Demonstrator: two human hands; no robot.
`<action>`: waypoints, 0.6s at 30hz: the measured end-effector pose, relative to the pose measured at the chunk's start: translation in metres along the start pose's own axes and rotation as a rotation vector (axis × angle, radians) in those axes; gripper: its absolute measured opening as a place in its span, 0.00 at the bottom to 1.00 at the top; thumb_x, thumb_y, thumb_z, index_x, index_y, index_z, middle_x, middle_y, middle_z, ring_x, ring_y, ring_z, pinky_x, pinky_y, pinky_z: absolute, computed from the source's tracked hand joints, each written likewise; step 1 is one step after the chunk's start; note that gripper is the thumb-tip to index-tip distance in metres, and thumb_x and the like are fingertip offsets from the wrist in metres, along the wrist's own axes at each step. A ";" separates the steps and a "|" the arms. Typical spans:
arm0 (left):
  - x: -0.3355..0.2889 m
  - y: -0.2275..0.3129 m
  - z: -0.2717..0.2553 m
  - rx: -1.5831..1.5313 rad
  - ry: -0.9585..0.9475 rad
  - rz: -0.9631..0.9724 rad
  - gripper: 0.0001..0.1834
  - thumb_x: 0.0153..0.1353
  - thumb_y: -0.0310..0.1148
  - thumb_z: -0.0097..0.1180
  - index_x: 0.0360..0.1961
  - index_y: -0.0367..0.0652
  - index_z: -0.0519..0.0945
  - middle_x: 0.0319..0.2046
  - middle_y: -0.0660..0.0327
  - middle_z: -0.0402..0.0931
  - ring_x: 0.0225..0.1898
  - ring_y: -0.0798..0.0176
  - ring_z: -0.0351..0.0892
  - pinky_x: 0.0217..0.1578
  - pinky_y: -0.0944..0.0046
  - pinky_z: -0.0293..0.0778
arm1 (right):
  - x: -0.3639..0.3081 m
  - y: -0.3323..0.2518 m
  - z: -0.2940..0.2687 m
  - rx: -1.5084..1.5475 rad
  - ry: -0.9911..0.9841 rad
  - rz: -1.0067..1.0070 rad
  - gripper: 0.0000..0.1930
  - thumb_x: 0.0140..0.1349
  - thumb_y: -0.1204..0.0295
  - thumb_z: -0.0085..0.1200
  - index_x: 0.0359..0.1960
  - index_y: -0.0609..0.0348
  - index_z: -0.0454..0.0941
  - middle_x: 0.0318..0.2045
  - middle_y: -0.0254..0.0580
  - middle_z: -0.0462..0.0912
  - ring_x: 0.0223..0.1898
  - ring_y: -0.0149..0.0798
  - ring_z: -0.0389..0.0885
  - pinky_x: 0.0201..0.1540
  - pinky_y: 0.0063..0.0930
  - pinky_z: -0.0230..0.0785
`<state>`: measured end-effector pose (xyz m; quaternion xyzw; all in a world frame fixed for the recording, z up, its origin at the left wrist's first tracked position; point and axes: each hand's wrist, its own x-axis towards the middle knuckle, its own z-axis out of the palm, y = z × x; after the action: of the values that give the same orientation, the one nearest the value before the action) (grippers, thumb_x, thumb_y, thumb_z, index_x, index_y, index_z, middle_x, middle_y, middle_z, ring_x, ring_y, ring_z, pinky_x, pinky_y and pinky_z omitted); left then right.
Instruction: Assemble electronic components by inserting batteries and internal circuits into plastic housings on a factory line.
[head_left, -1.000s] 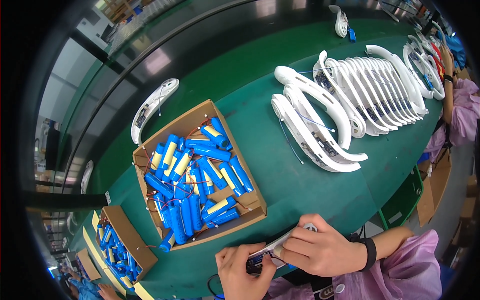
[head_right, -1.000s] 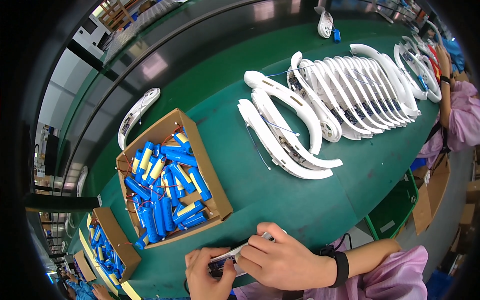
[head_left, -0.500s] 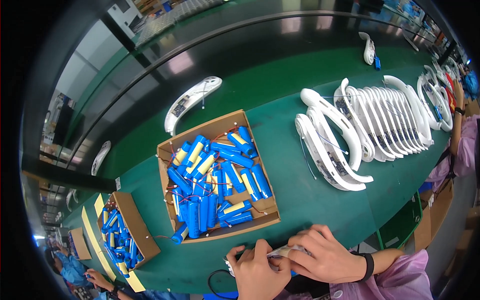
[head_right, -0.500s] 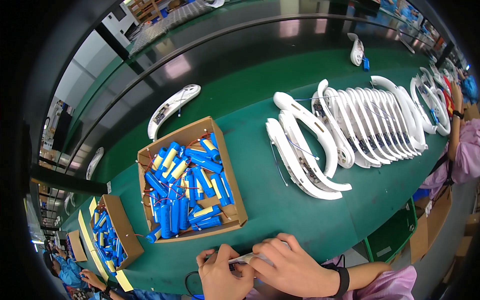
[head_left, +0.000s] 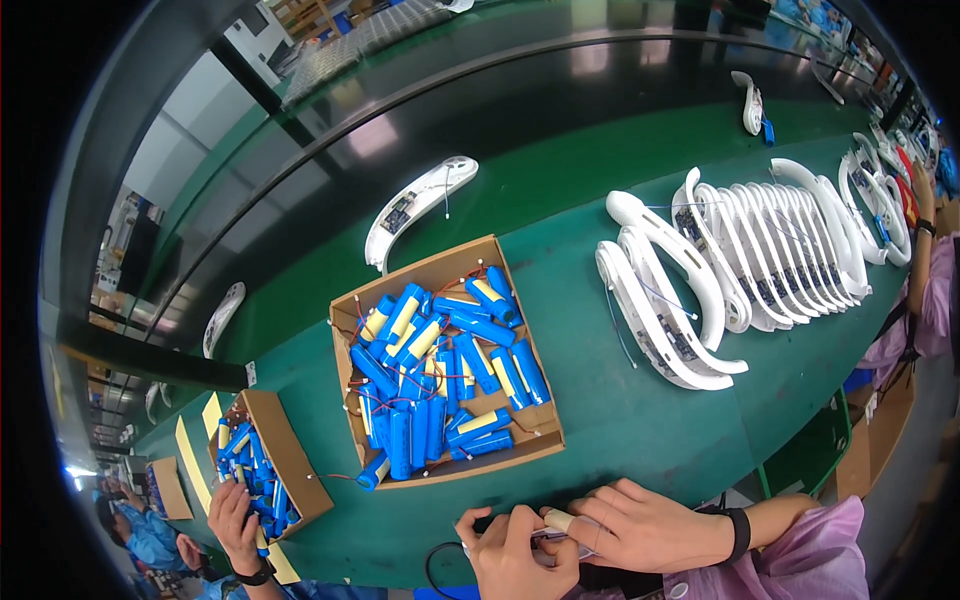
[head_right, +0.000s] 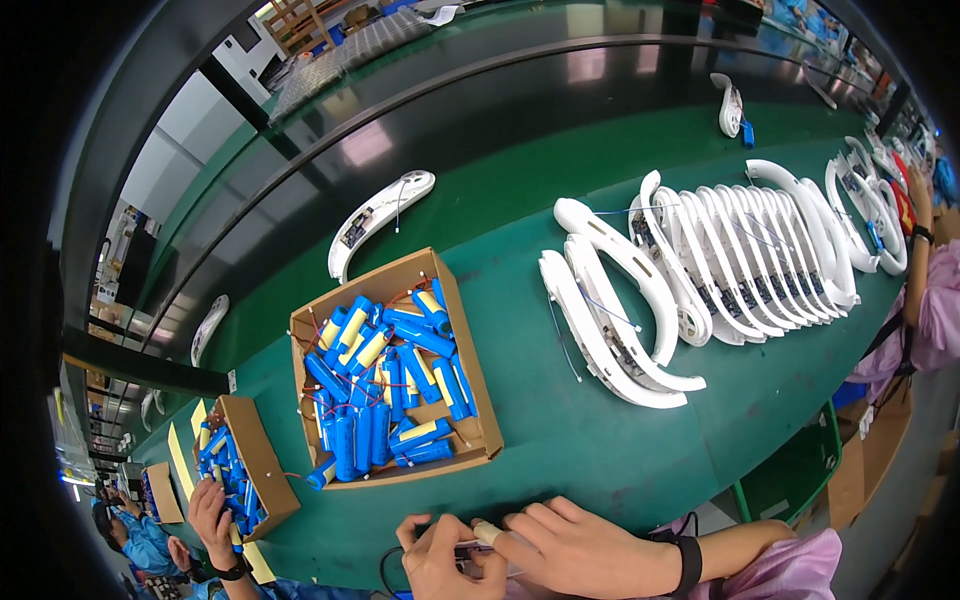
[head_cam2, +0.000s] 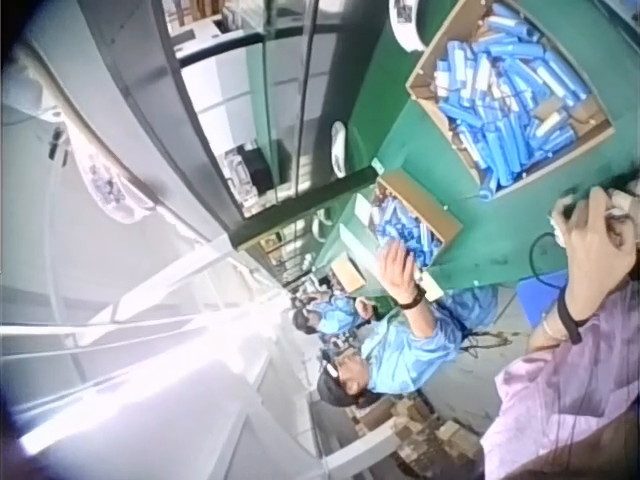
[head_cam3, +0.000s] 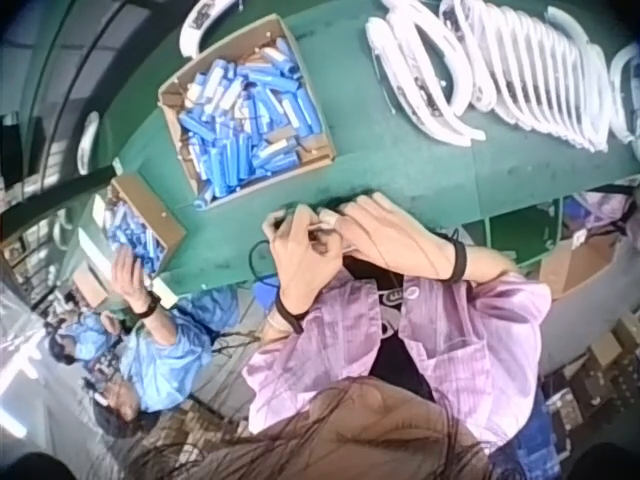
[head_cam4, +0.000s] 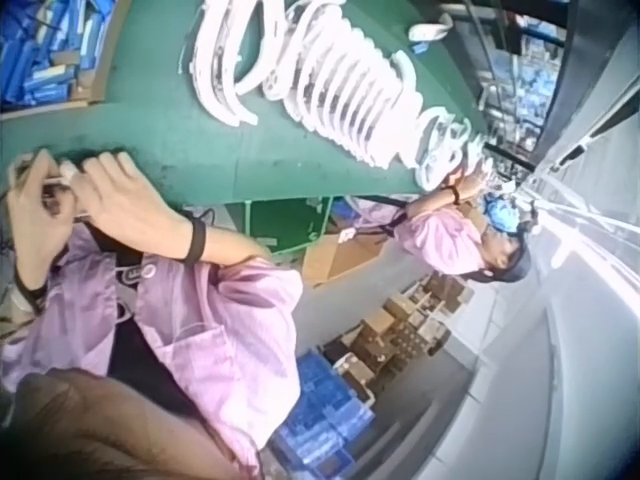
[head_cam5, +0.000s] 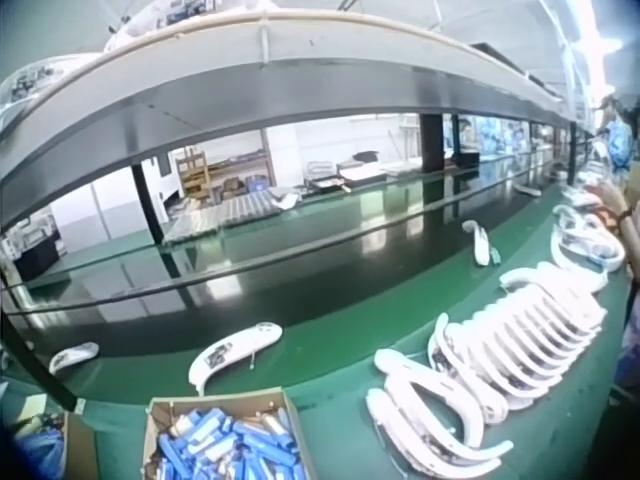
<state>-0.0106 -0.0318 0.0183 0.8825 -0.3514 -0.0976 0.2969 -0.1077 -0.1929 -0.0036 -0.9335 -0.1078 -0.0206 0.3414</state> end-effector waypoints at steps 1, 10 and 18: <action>-0.002 -0.001 -0.001 -0.004 0.020 0.008 0.09 0.51 0.28 0.61 0.28 0.44 0.72 0.20 0.55 0.75 0.27 0.44 0.78 0.51 0.48 0.67 | 0.001 -0.002 -0.002 -0.016 0.014 -0.007 0.33 0.62 0.62 0.64 0.68 0.60 0.71 0.47 0.40 0.78 0.44 0.40 0.77 0.50 0.30 0.66; -0.018 -0.001 -0.029 -0.121 -0.015 0.001 0.12 0.49 0.26 0.61 0.36 0.42 0.78 0.28 0.57 0.81 0.33 0.48 0.80 0.58 0.47 0.68 | 0.004 -0.021 -0.018 -0.326 0.057 -0.143 0.23 0.63 0.67 0.52 0.60 0.58 0.79 0.51 0.38 0.82 0.48 0.35 0.77 0.49 0.28 0.65; -0.036 -0.016 -0.043 -0.197 -0.071 0.064 0.21 0.47 0.25 0.60 0.46 0.39 0.80 0.42 0.54 0.85 0.42 0.47 0.83 0.58 0.46 0.70 | 0.009 -0.044 -0.024 -0.332 0.079 -0.195 0.26 0.62 0.65 0.53 0.61 0.62 0.77 0.54 0.45 0.80 0.56 0.42 0.78 0.61 0.40 0.68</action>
<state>-0.0116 0.0217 0.0423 0.8334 -0.3785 -0.1531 0.3725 -0.1073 -0.1736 0.0439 -0.9606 -0.1792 -0.1078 0.1830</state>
